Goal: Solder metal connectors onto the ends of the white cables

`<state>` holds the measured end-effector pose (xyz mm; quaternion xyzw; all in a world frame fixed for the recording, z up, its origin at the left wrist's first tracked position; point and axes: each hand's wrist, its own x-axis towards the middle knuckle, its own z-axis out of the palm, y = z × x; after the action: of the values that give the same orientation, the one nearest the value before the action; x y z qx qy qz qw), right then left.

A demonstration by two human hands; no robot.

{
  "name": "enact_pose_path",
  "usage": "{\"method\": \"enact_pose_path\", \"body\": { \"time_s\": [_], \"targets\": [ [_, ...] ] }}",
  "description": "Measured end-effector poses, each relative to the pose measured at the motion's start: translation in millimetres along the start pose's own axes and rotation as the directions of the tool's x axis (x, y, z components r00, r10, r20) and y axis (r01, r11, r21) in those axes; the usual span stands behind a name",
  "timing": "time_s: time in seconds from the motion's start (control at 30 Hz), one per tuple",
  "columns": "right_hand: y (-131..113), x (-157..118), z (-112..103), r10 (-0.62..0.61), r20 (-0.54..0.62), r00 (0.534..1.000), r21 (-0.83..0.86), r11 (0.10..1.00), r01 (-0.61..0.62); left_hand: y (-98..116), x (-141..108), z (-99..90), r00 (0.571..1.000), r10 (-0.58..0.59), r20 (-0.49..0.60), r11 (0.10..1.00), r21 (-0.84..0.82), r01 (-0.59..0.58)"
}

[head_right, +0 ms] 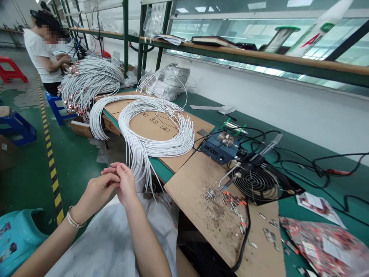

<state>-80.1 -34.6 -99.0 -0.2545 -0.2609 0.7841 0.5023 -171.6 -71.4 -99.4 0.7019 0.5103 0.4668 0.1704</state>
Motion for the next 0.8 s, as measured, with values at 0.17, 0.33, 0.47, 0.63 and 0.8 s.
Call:
{"method": "enact_pose_path", "body": {
  "time_s": [0.17, 0.33, 0.47, 0.63, 0.8],
  "targets": [
    [1, 0, -4, 0.194, -0.007, 0.981, 0.195, 0.962, -0.189, -2, 1, 5.6, 0.991, 0.126, -0.041, 0.991, 0.048, -0.124],
    [5, 4, -7, 0.311, -0.049, 0.949, 0.329, 0.902, -0.278, -10, -8, 13.5, 0.972, 0.204, -0.118, 0.976, 0.106, -0.192],
    [9, 8, -9, 0.29, -0.141, 0.947, 0.337, 0.913, -0.229, -17, -27, 17.6, 0.949, 0.254, -0.184, 0.949, 0.237, -0.208],
    [14, 2, 2, 0.167, -0.227, 0.959, 0.237, 0.965, -0.112, -16, -39, 27.7, 0.969, -0.083, -0.233, 0.996, -0.037, 0.077],
    [20, -12, 14, -0.097, -0.177, 0.979, -0.042, 0.995, 0.091, -7, -34, 36.3, 0.878, -0.473, -0.068, 0.78, -0.496, 0.382]
  ]
}}
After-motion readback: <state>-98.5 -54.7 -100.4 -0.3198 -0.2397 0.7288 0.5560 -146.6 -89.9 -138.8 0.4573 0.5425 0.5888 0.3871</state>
